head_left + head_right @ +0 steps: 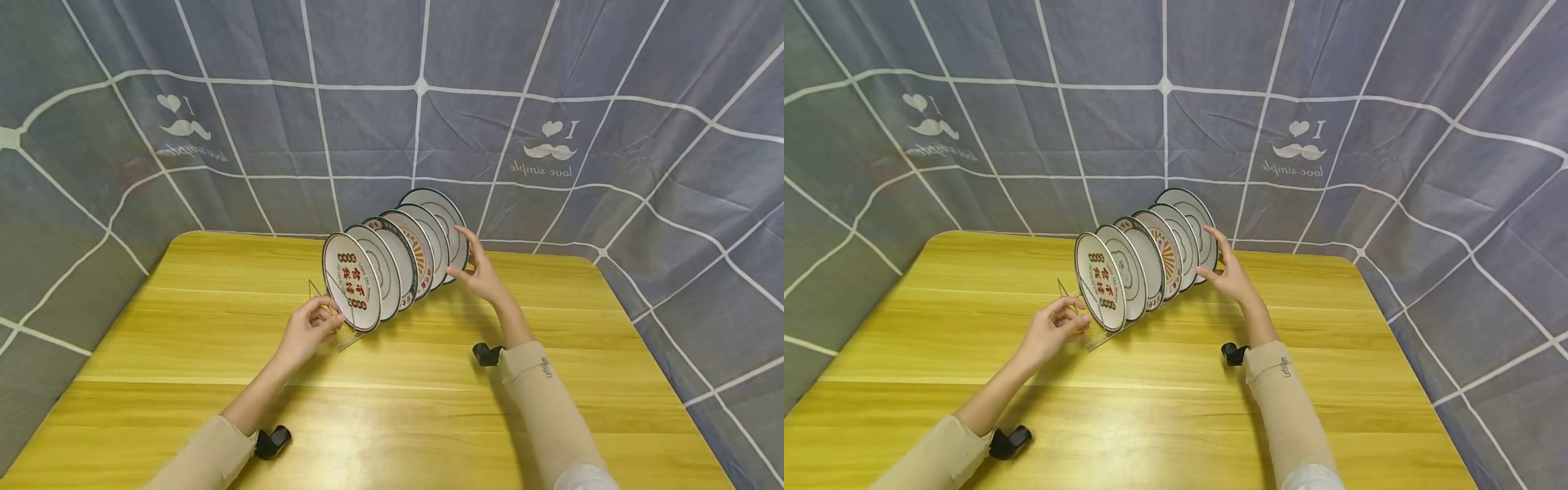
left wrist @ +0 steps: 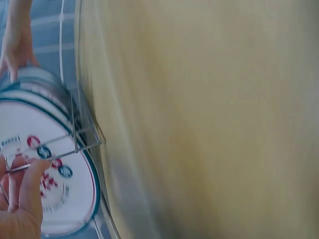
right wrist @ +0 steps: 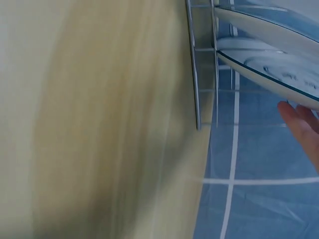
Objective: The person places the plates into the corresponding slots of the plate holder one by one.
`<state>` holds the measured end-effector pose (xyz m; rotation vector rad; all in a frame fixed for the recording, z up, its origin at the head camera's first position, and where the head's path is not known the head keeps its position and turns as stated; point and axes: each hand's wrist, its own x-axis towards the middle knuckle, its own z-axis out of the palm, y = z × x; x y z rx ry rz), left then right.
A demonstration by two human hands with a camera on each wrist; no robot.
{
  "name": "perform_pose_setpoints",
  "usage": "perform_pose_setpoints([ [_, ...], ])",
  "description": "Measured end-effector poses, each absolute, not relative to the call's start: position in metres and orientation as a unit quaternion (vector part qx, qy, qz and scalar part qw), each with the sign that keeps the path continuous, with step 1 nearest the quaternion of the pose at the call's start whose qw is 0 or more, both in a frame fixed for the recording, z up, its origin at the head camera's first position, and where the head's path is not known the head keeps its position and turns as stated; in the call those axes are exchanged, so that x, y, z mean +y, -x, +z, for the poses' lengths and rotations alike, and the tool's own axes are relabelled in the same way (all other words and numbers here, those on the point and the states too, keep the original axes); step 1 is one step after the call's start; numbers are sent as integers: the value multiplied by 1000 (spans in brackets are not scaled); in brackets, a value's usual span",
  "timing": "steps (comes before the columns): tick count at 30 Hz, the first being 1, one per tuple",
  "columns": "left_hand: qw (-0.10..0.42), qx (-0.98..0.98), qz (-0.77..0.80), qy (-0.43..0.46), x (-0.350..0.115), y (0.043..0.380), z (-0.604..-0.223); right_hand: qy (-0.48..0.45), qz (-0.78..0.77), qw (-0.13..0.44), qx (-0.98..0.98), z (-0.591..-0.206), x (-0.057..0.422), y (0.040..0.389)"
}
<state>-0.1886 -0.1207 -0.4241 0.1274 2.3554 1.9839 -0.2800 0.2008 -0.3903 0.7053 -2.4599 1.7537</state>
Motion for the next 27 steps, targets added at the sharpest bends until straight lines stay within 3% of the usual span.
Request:
perform_pose_setpoints([
  [5, 35, 748, 662, -46, -106, 178, -427, -233, 557, 9, -797, -397, 211, 294],
  [10, 17, 762, 643, -83, -109, 179, -427, -200, 549, 21, -811, -392, 208, 285],
  [12, -15, 782, 614, -105, -115, 182, -427, -172, 535, 67, -825, -382, 200, 270],
  [17, -137, 823, 540, -111, -135, 198, -416, -143, 504, 272, -807, -358, 166, 228],
  [20, -166, 825, 528, -115, -147, 211, -410, -175, 517, 344, -764, -358, 145, 212],
  [23, -144, 829, 523, -139, -156, 222, -408, -223, 548, 355, -724, -369, 125, 200],
  [27, -63, 830, 524, -179, -164, 234, -409, -274, 573, 327, -699, -383, 95, 184],
])
